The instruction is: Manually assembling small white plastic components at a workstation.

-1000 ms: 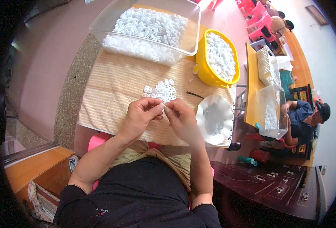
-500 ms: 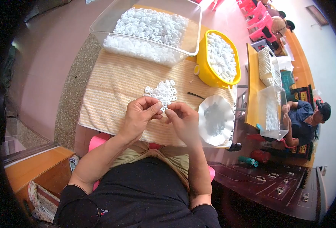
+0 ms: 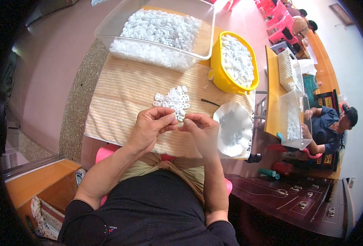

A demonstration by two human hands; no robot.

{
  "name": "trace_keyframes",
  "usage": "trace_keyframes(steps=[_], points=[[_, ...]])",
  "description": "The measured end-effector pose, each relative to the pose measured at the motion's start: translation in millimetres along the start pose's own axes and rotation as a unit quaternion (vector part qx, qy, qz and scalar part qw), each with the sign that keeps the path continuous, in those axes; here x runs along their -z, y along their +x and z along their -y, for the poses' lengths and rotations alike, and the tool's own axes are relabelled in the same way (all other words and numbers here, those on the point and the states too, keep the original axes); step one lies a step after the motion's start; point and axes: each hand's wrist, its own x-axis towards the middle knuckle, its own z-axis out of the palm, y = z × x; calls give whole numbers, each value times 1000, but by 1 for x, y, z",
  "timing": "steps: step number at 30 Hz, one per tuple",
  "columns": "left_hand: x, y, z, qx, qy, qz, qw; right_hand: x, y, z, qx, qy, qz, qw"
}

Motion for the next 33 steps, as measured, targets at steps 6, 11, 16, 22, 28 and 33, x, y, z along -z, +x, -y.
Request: trace_keyframes(steps=[6, 11, 16, 22, 28, 33], points=[[-1, -1, -1, 21, -20, 4, 1000, 3, -1, -4, -11, 36, 8, 999], [-2, -1, -2, 21, -19, 12, 1000, 5, 0, -8, 4, 79, 31, 996], [-2, -2, -3, 25, -13, 12, 1000, 3, 0, -8, 12, 101, 50, 994], [1, -2, 0, 17, -15, 34, 999, 0, -1, -8, 11, 114, 37, 993], [-3, -3, 0, 28, -19, 31, 999, 2, -1, -8, 15, 124, 25, 992], [-4, -3, 1, 33, -11, 30, 999, 6, -1, -11, 29, 118, 39, 992]])
